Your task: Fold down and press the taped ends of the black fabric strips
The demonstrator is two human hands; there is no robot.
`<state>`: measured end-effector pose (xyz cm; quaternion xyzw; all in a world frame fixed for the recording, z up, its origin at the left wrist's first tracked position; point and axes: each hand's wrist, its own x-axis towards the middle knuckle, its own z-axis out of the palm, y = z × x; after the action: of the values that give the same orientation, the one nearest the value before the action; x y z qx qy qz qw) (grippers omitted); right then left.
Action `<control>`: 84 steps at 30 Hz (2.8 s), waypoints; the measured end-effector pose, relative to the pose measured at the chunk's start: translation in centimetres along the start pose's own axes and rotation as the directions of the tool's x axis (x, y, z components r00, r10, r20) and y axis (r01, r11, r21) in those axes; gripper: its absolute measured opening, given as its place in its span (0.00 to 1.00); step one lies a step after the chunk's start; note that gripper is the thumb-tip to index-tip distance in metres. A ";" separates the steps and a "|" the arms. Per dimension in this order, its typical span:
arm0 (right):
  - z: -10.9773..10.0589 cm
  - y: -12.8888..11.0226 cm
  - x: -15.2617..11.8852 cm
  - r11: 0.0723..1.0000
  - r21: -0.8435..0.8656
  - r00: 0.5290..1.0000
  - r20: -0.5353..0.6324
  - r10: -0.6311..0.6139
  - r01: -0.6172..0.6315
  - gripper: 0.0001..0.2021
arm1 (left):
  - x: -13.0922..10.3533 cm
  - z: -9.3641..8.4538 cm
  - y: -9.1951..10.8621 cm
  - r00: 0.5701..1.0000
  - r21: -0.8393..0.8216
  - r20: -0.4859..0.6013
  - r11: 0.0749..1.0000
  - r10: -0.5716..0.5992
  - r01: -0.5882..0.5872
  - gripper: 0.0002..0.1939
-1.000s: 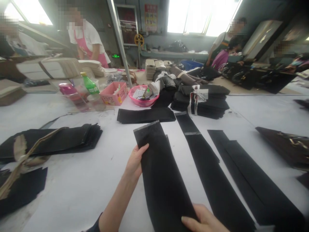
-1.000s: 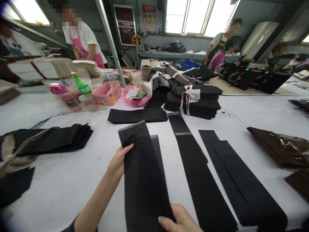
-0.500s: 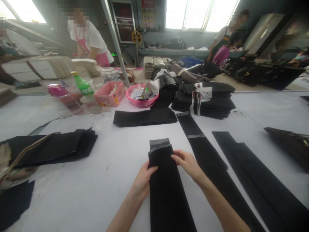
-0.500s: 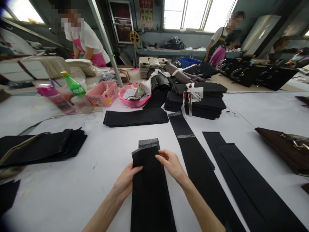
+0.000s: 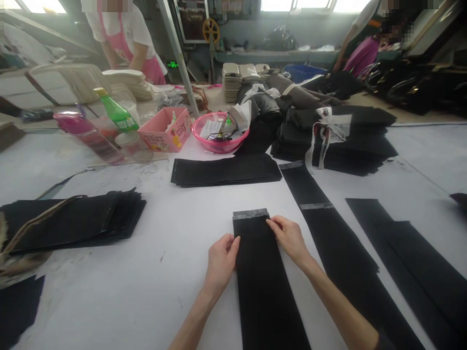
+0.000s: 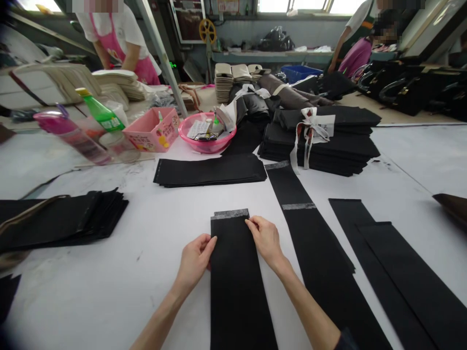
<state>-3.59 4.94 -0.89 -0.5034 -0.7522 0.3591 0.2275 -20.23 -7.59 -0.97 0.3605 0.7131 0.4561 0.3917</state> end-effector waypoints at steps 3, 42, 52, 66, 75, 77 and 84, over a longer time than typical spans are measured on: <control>0.4 0.4 0.1 0.999 -0.035 0.999 -0.044 0.008 -0.009 0.14 | 0.2 0.3 0.2 0.996 -0.029 0.000 0.996 -0.084 0.084 0.19; 1.9 0.9 0.9 0.968 -0.238 0.984 -0.174 0.043 -0.085 0.13 | 2.3 0.2 -0.3 0.982 0.281 0.020 0.944 -0.188 0.175 0.23; 1.9 0.9 1.0 0.961 -0.257 0.983 -0.173 0.055 -0.099 0.13 | 2.5 0.2 0.2 0.979 0.300 0.021 0.935 -0.203 0.188 0.24; 1.8 0.5 1.1 0.955 -0.257 0.981 -0.161 0.107 -0.147 0.10 | 2.4 0.2 0.3 0.980 0.290 0.010 0.938 -0.200 0.189 0.24; 1.8 0.6 1.2 0.948 -0.287 0.982 -0.162 0.095 -0.139 0.11 | 2.5 0.3 0.4 0.977 0.272 0.001 0.940 -0.213 0.205 0.23; 1.7 0.5 1.2 0.945 -0.292 0.982 -0.161 0.102 -0.146 0.12 | 2.5 0.3 0.5 0.977 0.276 0.004 0.940 -0.211 0.202 0.23; 1.5 0.4 1.5 0.945 -0.274 0.980 -0.128 0.150 -0.180 0.13 | 2.5 0.2 0.3 0.981 0.300 0.009 0.937 -0.192 0.180 0.23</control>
<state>-4.96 5.96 -2.16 -0.6104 -0.7381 0.2381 0.1610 -21.07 -5.20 -1.36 0.3550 0.7970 0.2974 0.3877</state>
